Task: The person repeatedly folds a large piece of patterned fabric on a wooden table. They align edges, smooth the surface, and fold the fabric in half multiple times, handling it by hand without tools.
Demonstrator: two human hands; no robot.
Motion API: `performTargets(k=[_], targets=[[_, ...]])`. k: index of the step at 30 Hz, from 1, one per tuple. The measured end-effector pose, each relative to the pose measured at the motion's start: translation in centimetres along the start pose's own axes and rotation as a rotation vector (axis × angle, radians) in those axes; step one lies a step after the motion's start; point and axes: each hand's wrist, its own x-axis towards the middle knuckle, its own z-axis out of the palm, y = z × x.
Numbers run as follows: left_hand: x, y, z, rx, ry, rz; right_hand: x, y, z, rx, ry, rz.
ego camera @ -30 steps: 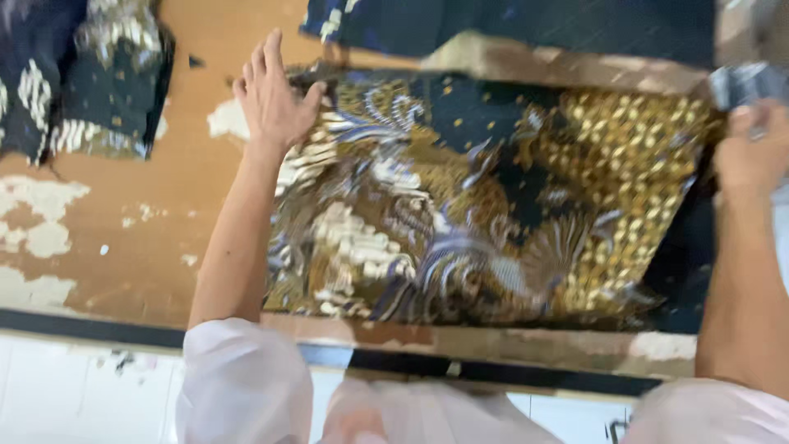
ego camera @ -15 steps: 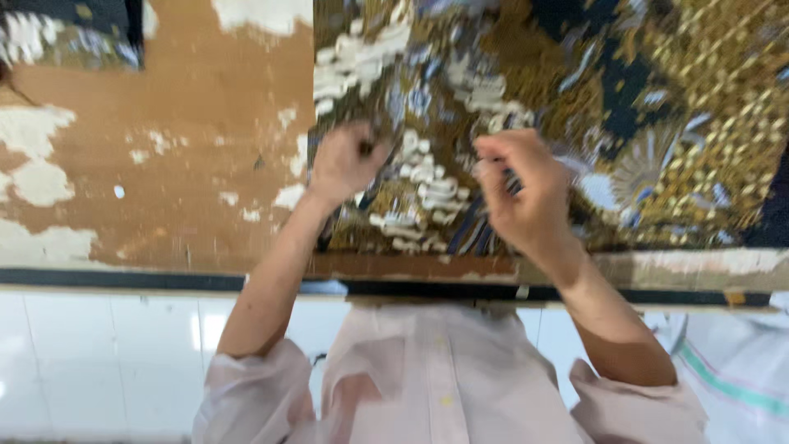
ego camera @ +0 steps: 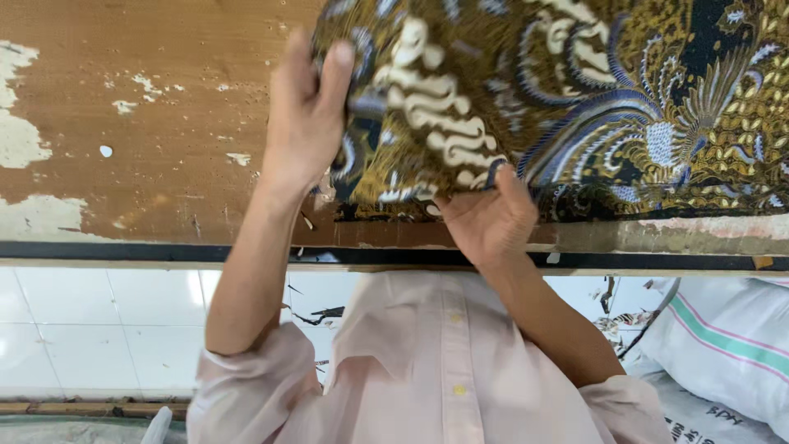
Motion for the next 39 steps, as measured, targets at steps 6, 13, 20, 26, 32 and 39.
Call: performTargets(k=[6, 13, 20, 26, 32, 39], targets=[[-4.6, -6.3, -2.1, 0.094, 0.12, -0.206, 0.5, 4.1, -3.8, -0.073, 0.291, -0.029], [-7.1, -12.4, -2.4, -0.161, 0.154, -0.223, 1.0, 4.5, -2.9, -0.025, 0.412, 0.021], [-7.3, -11.8, -0.8, -0.205, 0.173, -0.119, 3.4, 5.8, -1.5, -0.143, 0.407, 0.13], [-7.3, -10.2, 0.1, -0.302, 0.147, -0.102, 2.4, 6.3, -4.4, -1.738, -0.12, -0.479], [-7.3, -10.0, 0.7, -0.317, 0.159, -0.104, 2.1, 6.5, -6.4, -1.852, -0.102, -0.346], [-7.5, -10.1, 0.2, -0.326, 0.137, -0.148, 2.0, 6.1, -6.3, -1.895, -0.166, -0.431]])
